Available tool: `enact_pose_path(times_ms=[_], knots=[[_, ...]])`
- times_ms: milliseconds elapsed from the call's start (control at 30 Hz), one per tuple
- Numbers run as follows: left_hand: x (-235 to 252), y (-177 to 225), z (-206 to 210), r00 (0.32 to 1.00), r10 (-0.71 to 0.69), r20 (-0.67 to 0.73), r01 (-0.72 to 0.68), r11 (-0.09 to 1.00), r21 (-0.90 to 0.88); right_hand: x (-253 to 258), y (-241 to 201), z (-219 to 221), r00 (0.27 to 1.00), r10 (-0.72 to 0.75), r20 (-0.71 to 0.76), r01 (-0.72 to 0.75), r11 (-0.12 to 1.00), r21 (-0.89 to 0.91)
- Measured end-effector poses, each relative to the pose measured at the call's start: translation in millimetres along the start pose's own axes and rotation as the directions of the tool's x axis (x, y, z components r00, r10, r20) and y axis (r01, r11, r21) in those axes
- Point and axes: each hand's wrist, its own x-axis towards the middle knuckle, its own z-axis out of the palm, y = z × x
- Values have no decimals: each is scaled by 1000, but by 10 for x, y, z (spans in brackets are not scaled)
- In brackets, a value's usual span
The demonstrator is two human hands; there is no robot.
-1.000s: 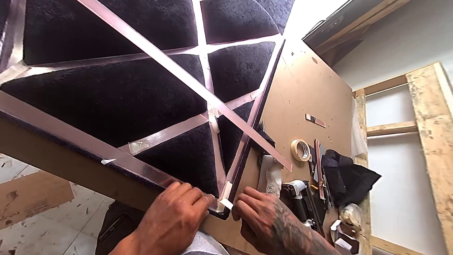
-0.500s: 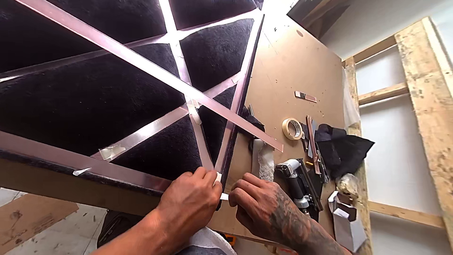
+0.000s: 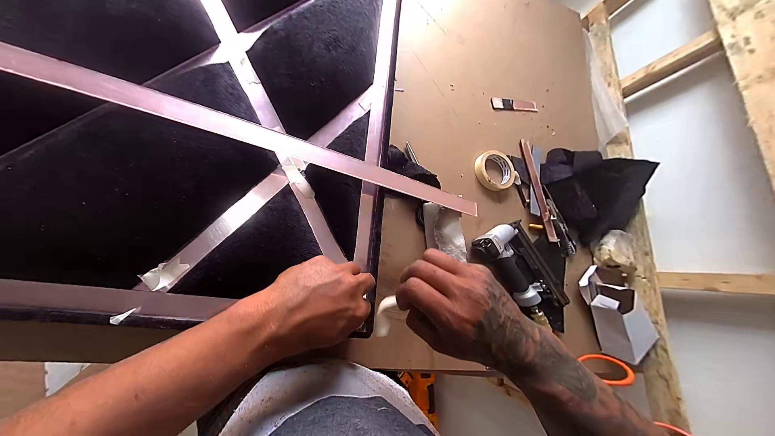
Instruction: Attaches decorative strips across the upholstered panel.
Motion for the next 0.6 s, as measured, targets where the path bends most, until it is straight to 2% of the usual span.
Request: enact_pose_path(times_ms=[100, 233, 467, 600], knots=[[18, -34, -11, 999, -34, 41, 36, 999, -38, 45, 66, -38, 997, 43, -56, -46, 998, -38], [30, 117, 57, 986, -163, -19, 162, 986, -23, 35, 94, -15, 989, 105, -102, -110, 993, -43], [-251, 225, 76, 947, -280, -159, 272, 960, -67, -381, 7, 120, 956, 275, 103, -272, 962, -42], [-398, 226, 66, 894, -382, -235, 360, 923, -134, -437, -271, 348, 966, 228, 123, -239, 968, 75]])
